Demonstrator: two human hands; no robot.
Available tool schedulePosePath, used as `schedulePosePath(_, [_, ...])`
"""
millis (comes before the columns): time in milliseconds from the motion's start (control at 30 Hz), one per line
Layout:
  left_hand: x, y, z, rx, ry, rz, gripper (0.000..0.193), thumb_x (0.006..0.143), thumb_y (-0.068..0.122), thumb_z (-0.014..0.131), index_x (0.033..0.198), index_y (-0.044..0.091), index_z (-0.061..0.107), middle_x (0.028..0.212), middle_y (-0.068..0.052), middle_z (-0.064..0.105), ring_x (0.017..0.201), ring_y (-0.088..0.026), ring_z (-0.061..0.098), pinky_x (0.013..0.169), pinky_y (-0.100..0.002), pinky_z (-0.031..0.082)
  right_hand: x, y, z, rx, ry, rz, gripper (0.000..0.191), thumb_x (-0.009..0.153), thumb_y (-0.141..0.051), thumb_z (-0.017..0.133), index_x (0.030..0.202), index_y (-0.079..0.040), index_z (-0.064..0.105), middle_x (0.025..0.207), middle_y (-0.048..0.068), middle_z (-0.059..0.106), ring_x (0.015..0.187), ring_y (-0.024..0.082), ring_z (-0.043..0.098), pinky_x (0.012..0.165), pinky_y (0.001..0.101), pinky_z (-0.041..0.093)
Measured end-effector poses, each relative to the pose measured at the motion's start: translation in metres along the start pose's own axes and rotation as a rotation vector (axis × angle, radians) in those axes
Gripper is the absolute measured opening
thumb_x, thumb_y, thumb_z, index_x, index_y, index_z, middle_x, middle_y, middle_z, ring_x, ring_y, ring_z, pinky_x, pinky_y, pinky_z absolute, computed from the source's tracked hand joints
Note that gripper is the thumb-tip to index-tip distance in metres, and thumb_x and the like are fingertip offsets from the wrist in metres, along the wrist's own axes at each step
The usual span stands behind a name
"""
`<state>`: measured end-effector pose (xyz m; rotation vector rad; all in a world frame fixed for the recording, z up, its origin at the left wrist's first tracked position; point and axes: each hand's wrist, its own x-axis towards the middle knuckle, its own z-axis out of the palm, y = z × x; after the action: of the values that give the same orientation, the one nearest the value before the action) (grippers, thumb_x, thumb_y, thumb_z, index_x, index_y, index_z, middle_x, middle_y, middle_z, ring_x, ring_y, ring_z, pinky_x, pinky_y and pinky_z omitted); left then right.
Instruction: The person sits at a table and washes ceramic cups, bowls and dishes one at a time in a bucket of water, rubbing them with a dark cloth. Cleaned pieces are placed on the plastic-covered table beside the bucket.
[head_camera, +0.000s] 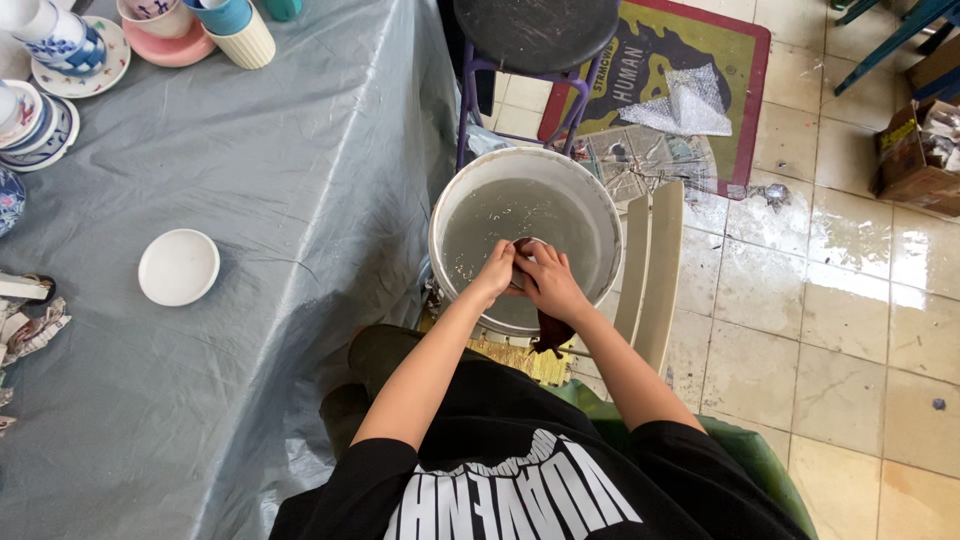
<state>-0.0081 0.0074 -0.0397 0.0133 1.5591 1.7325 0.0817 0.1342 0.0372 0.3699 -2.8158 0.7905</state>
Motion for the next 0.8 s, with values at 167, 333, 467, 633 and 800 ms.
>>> schedulePosePath(167, [0.000,0.001,-0.002,-0.033,0.180,0.079,0.035,0.110,0.038,0.028,0.128,0.014,0.045,0.118,-0.011,0.057,0.105,-0.028,0.066,0.067,-0.047,0.064,-0.004,0.004,-0.019,-0.028,-0.125,0.120,0.035,0.074,-0.010,0.069,0.106,-0.018,0.081,0.115,0.001,0.066,0.117,0.026,0.056,0.098,0.0450,0.040])
schedulePosePath(333, [-0.004,-0.001,0.007,-0.005,0.013,-0.001,0.036,0.109,0.038,0.025,0.129,0.012,0.040,0.120,-0.010,0.053,0.106,-0.031,0.066,0.068,-0.048,0.067,0.001,0.002,-0.010,-0.227,0.020,0.159,0.038,0.081,-0.010,0.067,0.118,-0.008,0.075,0.122,0.008,0.063,0.118,0.029,0.055,0.097,0.0426,0.044])
schedulePosePath(467, [-0.002,-0.001,-0.001,0.013,-0.005,-0.012,0.039,0.110,0.040,0.025,0.134,0.015,0.042,0.124,-0.009,0.056,0.111,-0.028,0.065,0.072,-0.047,0.064,-0.001,-0.006,-0.007,-0.009,0.040,-0.063,0.045,0.078,-0.004,0.063,0.121,-0.006,0.075,0.128,0.011,0.061,0.121,0.031,0.053,0.096,0.0442,0.044])
schedulePosePath(633, [0.000,-0.002,-0.001,-0.090,0.117,0.057,0.039,0.112,0.038,0.027,0.137,0.012,0.040,0.125,-0.015,0.056,0.110,-0.033,0.067,0.071,-0.046,0.066,-0.007,-0.005,-0.028,-0.036,-0.028,0.034,0.030,0.075,-0.010,0.070,0.103,-0.015,0.080,0.112,0.004,0.068,0.113,0.027,0.057,0.094,0.0430,0.044])
schedulePosePath(800, [-0.006,-0.008,0.006,0.210,0.169,0.226,0.036,0.109,0.026,0.038,0.142,0.014,0.035,0.132,-0.019,0.052,0.112,-0.040,0.064,0.077,-0.051,0.060,-0.012,0.007,-0.022,-0.099,0.106,0.284,0.028,0.079,-0.012,0.070,0.105,-0.011,0.079,0.108,0.009,0.069,0.109,0.031,0.062,0.092,0.0439,0.050])
